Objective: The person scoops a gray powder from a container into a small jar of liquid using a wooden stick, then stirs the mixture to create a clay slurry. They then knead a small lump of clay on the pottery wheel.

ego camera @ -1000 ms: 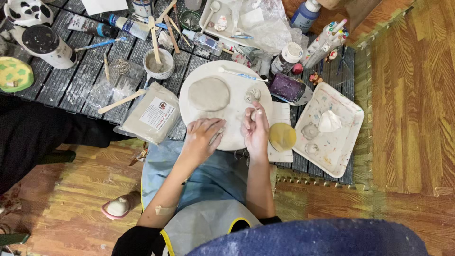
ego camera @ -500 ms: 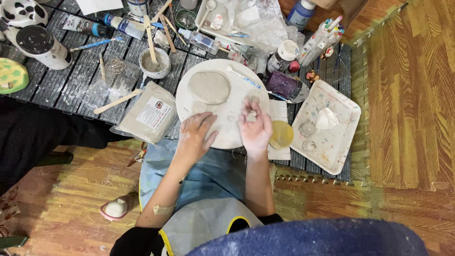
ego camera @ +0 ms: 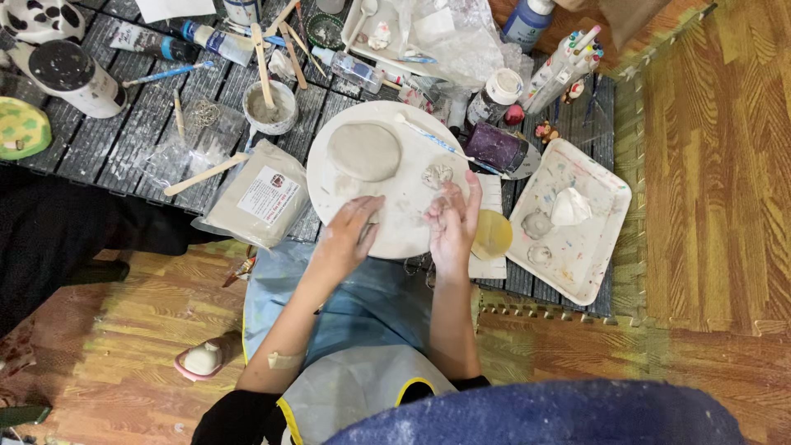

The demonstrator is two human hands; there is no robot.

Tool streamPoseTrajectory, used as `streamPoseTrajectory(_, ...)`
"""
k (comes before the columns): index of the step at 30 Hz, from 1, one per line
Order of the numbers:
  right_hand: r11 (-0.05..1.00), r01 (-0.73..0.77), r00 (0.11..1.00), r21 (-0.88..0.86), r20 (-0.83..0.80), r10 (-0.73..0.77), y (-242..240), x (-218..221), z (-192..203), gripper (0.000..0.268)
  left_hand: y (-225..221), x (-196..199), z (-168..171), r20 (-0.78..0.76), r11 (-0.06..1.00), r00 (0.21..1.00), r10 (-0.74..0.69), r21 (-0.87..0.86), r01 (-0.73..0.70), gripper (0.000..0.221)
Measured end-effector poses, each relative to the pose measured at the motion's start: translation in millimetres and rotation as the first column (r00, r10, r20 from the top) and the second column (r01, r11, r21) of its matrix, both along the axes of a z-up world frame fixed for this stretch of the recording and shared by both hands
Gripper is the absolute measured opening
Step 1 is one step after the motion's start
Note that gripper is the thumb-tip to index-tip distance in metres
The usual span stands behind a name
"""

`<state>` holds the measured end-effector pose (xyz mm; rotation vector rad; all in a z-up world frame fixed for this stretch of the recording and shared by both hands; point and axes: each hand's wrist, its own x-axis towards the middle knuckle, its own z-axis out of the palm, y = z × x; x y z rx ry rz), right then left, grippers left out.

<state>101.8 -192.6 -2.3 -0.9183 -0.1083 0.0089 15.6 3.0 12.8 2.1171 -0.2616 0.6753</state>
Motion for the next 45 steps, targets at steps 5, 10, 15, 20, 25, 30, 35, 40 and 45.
streamPoseTrajectory(5, 0.984, -0.098, 0.994, 0.148, 0.060, 0.090, 8, 0, 0, 0.076, -8, 7, -3, -0.029, 0.990, 0.999, 0.028, 0.141, -0.023, 0.052)
streamPoseTrajectory(10, 0.958, -0.259, 0.957, 0.120, 0.167, 0.238, 40, -19, 3, 0.081, -19, 5, 7, 0.092, 0.912, 0.987, -0.128, -0.381, 0.154, 0.074)
streamPoseTrajectory(15, 0.975, -0.171, 0.893, -0.140, 0.397, 0.213, 71, -43, 14, 0.079, -46, 42, 26, 0.171, 0.818, 0.957, -0.234, -0.498, 0.288, 0.090)
streamPoseTrajectory(20, 0.951, 0.097, 0.883, -0.294, 0.466, 0.054, 54, -3, 37, 0.082, -63, 30, 28, 0.198, 0.727, 0.873, -0.446, -0.489, 0.483, 0.088)
streamPoseTrajectory(25, 0.889, 0.139, 0.783, -0.435, 0.598, 0.170, 64, -11, 34, 0.098, -68, 27, 20, 0.220, 0.748, 0.911, -0.349, -0.520, 0.412, 0.071)
streamPoseTrajectory(30, 0.838, 0.218, 0.729, -0.501, 0.654, 0.201, 76, -28, 28, 0.100, -56, 37, 7, 0.180, 0.558, 0.946, -0.270, -0.771, 0.306, 0.053)
streamPoseTrajectory(35, 0.870, 0.249, 0.747, -0.426, 0.656, 0.107, 71, -13, 28, 0.087, -43, 30, -13, -0.044, 0.275, 0.977, -0.210, -0.961, 0.015, 0.043)
streamPoseTrajectory(40, 0.237, 0.584, 0.768, -0.776, 0.623, 0.150, 22, 27, 32, 0.047, -5, 24, -41, -0.110, 0.554, 0.987, 0.121, -0.817, -0.159, 0.027)
streamPoseTrajectory(45, 0.272, 0.505, 0.842, -0.819, 0.537, 0.052, 12, 41, 26, 0.033, -4, 23, -38, 0.001, 0.847, 0.987, 0.163, -0.512, -0.140, 0.016)
